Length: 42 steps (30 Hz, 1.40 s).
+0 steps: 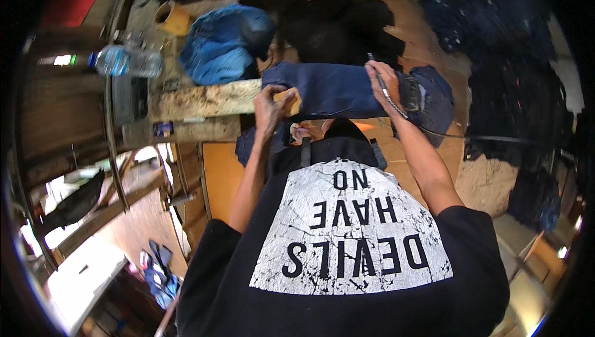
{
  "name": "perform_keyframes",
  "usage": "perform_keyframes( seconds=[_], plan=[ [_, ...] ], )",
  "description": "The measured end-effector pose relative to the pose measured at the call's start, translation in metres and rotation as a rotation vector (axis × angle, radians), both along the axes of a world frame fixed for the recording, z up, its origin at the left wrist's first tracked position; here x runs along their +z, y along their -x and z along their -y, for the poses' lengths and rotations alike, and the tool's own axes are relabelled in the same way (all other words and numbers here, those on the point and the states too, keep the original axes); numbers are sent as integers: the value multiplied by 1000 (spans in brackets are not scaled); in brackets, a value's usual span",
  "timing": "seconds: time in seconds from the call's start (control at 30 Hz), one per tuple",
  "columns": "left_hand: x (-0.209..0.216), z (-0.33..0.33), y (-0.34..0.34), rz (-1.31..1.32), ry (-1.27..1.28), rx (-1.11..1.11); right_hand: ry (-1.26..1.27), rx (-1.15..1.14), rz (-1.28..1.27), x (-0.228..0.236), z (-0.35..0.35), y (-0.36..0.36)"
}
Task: The person uses a seam ripper to remove stitching from the seams and pockets of a pair of dark denim jeans. They work along the leg seams, pocket edges, and waistband, then place the jeans aside and pick up another pair to continue the process.
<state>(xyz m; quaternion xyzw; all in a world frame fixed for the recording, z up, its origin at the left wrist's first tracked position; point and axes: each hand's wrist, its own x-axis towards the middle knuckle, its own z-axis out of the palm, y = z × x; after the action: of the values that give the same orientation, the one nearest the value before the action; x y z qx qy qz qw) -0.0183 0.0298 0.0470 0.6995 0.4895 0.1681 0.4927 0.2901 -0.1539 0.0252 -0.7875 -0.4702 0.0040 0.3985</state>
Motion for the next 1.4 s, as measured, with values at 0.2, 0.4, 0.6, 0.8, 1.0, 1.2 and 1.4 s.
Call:
perform_keyframes(
  seconds=[0.2,0.4,0.6,0.8,1.0,1.2,1.4],
  plan=[
    [-28,-30,3,-12,38,-225,-71,121,130,0,10,-7],
    [-39,3,1,125,411,183,-178,41,130,9,8,-2],
    [-19,30,-1,81,-276,32,58,95,-58,2,14,-5],
    [7,35,-7,99,-325,379,42,36,16,-7,2,-11],
    [5,62,-26,108,-314,436,29,48,-26,-9,4,-11],
    [3,58,-52,133,-494,646,40,70,-91,0,9,-15],
    [-5,68,-57,99,-395,598,38,199,-219,7,7,-26]
  ],
)
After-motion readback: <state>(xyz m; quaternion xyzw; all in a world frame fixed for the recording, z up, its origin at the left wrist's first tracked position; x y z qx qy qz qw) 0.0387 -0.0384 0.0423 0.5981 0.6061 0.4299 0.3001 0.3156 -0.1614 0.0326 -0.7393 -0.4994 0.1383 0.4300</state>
